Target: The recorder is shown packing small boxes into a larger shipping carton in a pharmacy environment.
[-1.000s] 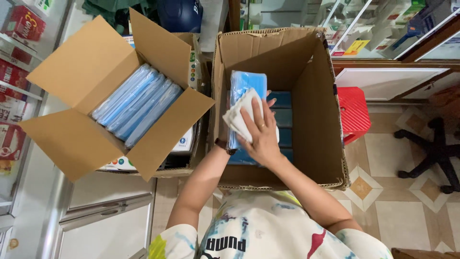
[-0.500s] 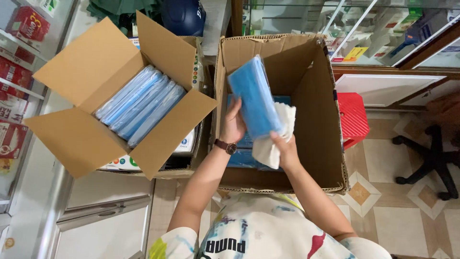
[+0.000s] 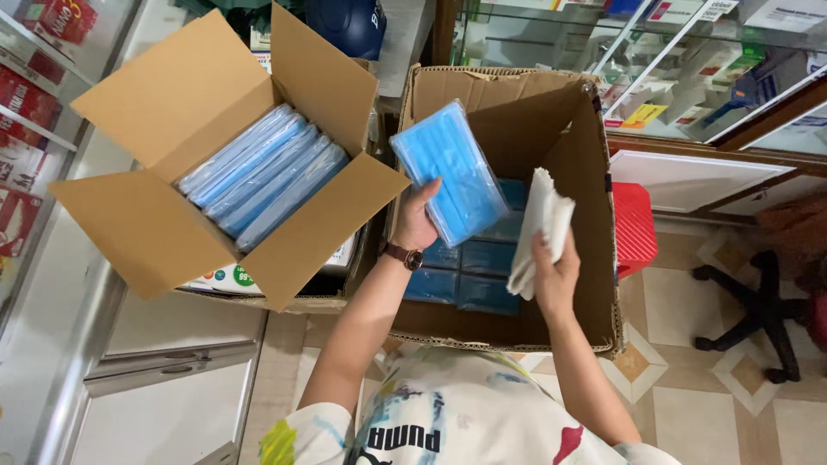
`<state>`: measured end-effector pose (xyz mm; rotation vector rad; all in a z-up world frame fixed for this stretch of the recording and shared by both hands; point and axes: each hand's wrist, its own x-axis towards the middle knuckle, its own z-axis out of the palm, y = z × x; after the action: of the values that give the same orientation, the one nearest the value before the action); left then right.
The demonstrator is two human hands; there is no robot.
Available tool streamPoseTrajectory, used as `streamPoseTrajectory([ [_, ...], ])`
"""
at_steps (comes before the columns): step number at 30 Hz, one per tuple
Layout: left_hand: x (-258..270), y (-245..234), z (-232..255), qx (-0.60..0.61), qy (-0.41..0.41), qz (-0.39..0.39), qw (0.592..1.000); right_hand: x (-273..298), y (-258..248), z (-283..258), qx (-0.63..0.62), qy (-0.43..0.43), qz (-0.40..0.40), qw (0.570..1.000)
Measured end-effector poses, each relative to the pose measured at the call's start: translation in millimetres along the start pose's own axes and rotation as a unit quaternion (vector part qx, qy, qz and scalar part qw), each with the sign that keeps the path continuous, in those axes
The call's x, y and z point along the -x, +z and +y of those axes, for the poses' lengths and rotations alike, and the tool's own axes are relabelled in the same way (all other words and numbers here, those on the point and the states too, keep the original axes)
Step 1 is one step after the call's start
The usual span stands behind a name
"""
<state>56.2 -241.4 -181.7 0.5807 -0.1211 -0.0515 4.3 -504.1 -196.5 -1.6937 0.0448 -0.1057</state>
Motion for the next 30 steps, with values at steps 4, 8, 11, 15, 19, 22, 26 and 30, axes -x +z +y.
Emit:
streamPoseTrajectory([
  [4, -1, 2, -12, 0.020, -0.070, -0.073, 0.995, 23, 42, -69, 0.222, -0.268, -0.117, 0.930],
  [8, -2, -14, -27, 0.094, -0.177, -0.113, 0.973, 19, 65, -73, 0.365, -0.386, -0.180, 0.828],
  [11, -3, -24, -31, 0.083, -0.179, -0.097, 0.975, -3, 72, -74, 0.382, -0.385, -0.169, 0.823],
  [15, 4, -5, -25, -0.009, -0.138, -0.068, 0.988, -47, 73, -75, 0.343, -0.362, -0.096, 0.861],
  [19, 9, 10, -19, -0.005, -0.137, -0.120, 0.983, -56, 78, -97, 0.311, -0.377, -0.074, 0.869],
  [22, 8, 1, -23, 0.016, -0.112, -0.100, 0.989, -41, 79, -111, 0.350, -0.437, -0.091, 0.824],
  [26, 10, -17, -24, 0.056, -0.096, -0.068, 0.992, -13, 67, -96, 0.385, -0.441, -0.172, 0.792],
  [30, 4, -33, -39, 0.036, -0.098, -0.069, 0.992, 4, 44, -68, 0.381, -0.443, -0.199, 0.787],
])
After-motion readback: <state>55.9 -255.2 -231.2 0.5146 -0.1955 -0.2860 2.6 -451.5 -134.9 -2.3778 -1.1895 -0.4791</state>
